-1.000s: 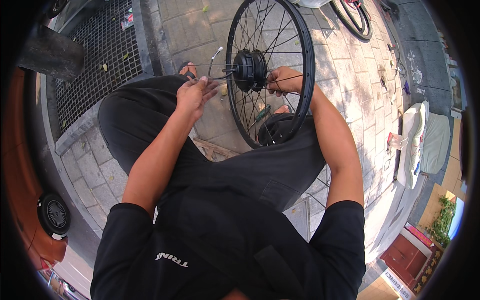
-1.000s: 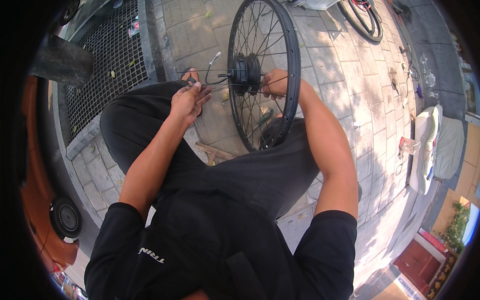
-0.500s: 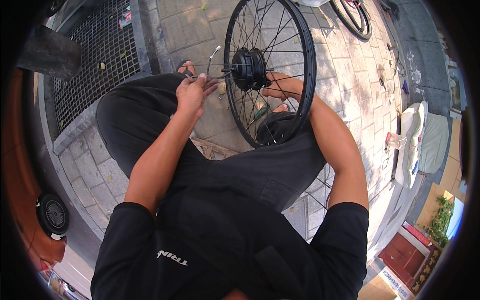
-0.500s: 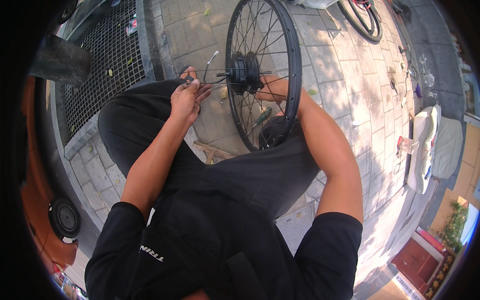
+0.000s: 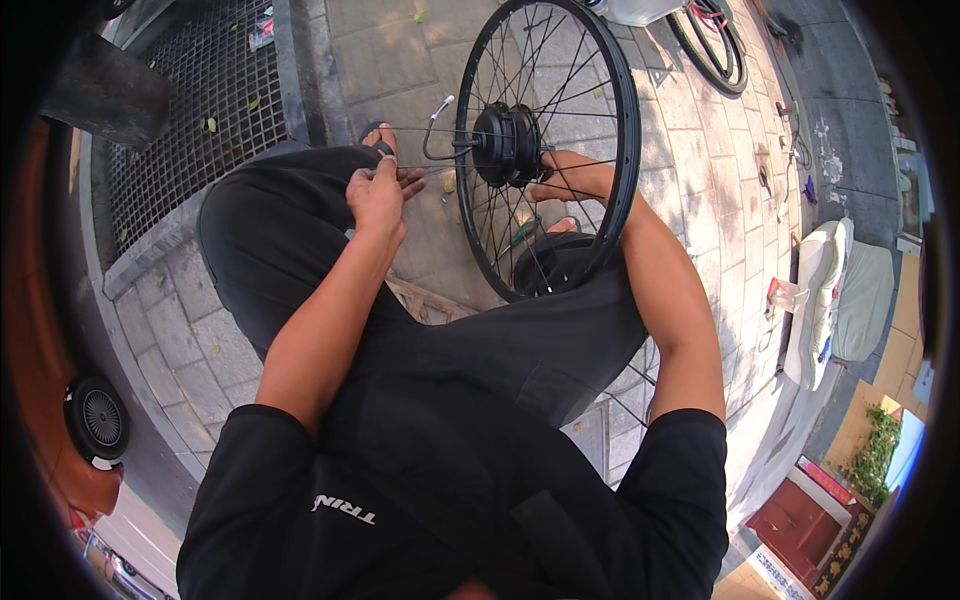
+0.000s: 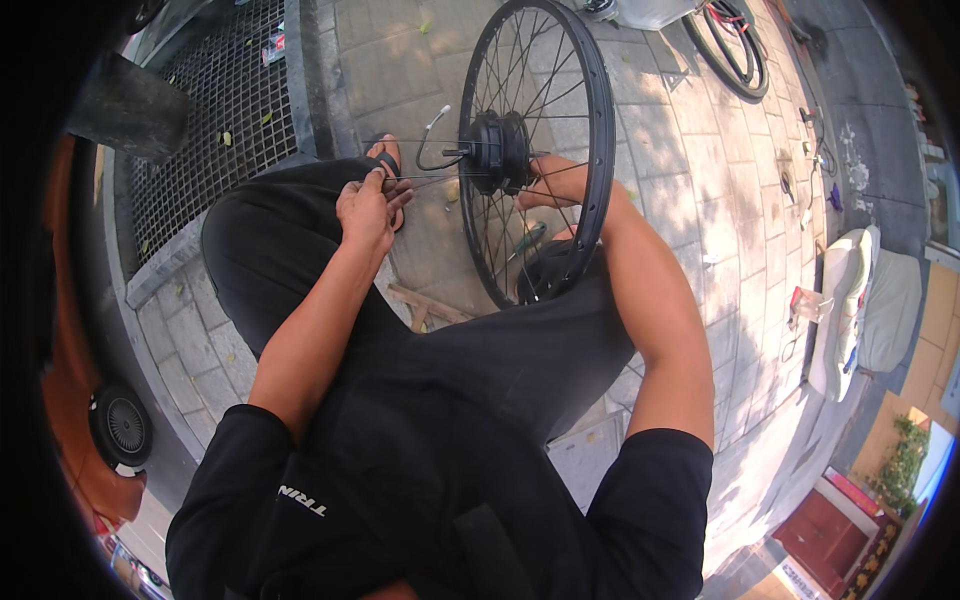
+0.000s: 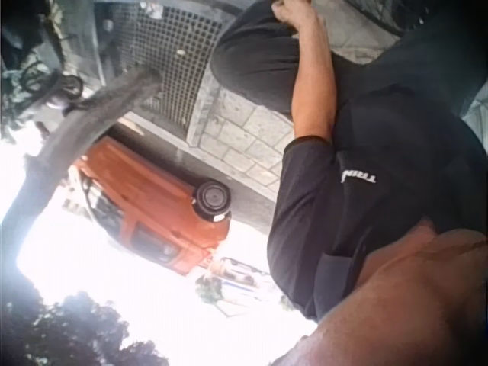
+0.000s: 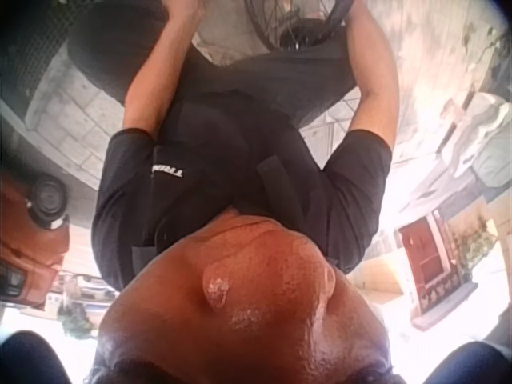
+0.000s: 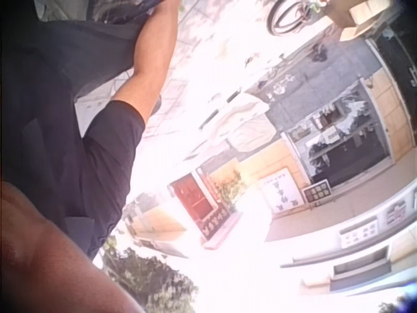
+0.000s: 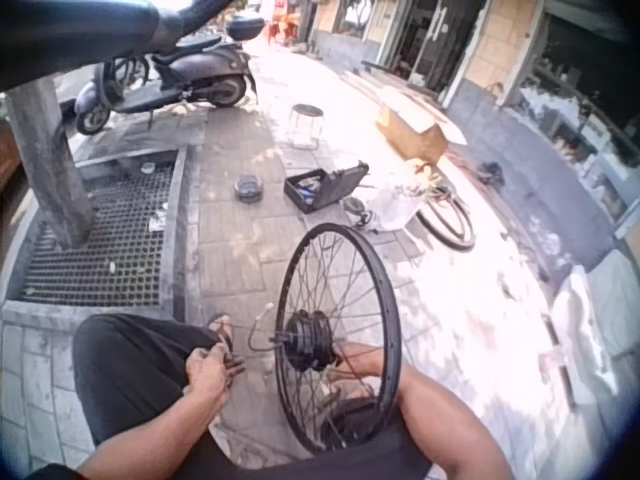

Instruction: The person sits on the ground and uses a screwdriver to adjust the spokes of a bicycle wheel. They then walk into a cluttered shop, retrieve a spoke from a box, and return outside to insert the spoke into the wheel hub.

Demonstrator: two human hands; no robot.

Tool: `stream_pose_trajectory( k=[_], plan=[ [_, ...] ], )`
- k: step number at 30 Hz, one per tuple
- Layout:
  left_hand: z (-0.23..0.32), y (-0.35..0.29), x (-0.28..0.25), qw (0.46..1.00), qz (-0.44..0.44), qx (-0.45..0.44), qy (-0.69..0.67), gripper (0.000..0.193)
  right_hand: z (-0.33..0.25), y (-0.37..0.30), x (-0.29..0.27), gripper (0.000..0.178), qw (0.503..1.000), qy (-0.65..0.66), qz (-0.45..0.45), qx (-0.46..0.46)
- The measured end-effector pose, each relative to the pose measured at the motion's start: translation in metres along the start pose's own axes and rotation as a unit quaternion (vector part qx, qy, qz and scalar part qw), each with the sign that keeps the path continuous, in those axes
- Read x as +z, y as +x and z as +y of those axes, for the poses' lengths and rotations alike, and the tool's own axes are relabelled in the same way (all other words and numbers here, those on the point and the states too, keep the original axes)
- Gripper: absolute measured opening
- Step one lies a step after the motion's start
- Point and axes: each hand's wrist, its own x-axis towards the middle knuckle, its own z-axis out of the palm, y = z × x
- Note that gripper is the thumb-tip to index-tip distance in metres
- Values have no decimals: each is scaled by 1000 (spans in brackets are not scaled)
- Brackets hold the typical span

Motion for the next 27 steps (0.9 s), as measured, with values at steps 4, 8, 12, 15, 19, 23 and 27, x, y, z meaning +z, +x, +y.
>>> stream_pose_trajectory(
  k=[4,8,12,15,19,23,27],
  plan=[
    [0,12,-12,913,105,179,352,42,-37,-28,-24,54,985,0,-13,170],
    [10,11,-7,777,85,327,531,44,-4,-54,-56,47,979,63,168,99],
    [17,34,12,892,-58,208,396,42,-55,-95,-75,31,881,339,328,39],
    [38,28,32,970,-112,24,213,36,-72,-128,-58,32,873,387,296,-21],
    [49,35,46,992,-115,-18,48,36,-97,-136,-36,34,870,357,339,-32],
    [51,40,67,983,-112,-122,76,40,-90,-126,-38,36,882,340,318,-69],
    [33,54,83,976,-121,-101,153,35,-92,-120,-38,35,873,366,315,-70]
  ],
)
